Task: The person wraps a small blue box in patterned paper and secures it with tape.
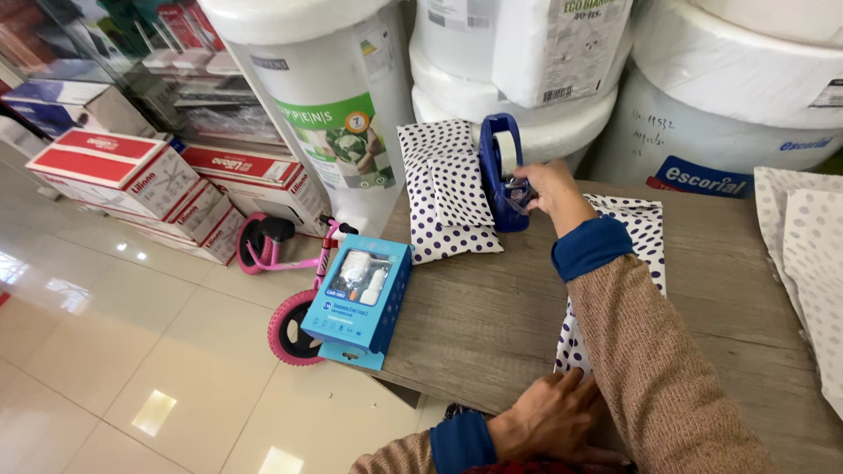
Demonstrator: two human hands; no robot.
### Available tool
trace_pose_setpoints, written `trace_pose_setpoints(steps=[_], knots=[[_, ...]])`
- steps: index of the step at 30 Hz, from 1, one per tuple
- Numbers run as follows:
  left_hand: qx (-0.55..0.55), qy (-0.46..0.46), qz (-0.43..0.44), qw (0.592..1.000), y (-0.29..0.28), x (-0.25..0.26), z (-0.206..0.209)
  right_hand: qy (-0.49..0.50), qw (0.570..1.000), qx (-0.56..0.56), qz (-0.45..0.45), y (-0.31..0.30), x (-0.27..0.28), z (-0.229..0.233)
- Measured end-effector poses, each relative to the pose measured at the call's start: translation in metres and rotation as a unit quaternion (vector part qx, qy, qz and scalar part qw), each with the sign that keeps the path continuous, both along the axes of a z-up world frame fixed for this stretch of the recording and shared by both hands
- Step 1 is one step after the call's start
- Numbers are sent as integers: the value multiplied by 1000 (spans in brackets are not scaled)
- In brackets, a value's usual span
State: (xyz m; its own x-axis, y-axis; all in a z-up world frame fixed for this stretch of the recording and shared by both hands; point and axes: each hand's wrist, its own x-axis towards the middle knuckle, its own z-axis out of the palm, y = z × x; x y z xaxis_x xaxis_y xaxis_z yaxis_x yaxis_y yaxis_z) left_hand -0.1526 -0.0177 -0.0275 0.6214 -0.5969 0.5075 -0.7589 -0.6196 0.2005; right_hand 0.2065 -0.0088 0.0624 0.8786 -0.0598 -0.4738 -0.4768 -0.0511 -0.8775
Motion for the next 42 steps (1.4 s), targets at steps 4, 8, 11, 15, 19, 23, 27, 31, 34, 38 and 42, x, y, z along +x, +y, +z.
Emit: trace_pose_setpoints(steps=[4,8,11,15,19,23,27,31,34,38,42], knots=[[-3,17,2,1000,1,-3,9,-32,997,69,2,-7,-28,24],[-5,-3,8,1000,0,-4,13,-33,990,137,-11,-13,-50,43],[8,-14,13,1000,0,-3,12,-34,994,93,34,-18,-73,56],[1,-27,17,999,-1,-2,7,-66,994,72,38,-23,-55,13],[10,-20,16,1000,-2,1,0,-75,997,17,23,-21,-56,-10],[13,-27,26,999,-4,2,-11,-98,994,44,13,-20,-64,-21],[34,-21,9,999,-4,3,-23,-262,955,-133,38,-18,-77,-27],[55,-23,19,998,-5,2,-29,-381,879,-283,39,-16,-69,-49],[47,-31,13,998,-5,3,-37,-379,873,-306,23,-14,-79,-52],[42,-11,17,999,-4,3,-20,-302,921,-231,80,-34,-65,-36],[37,-34,30,998,-3,2,-8,-490,857,-105,118,-78,-83,14]])
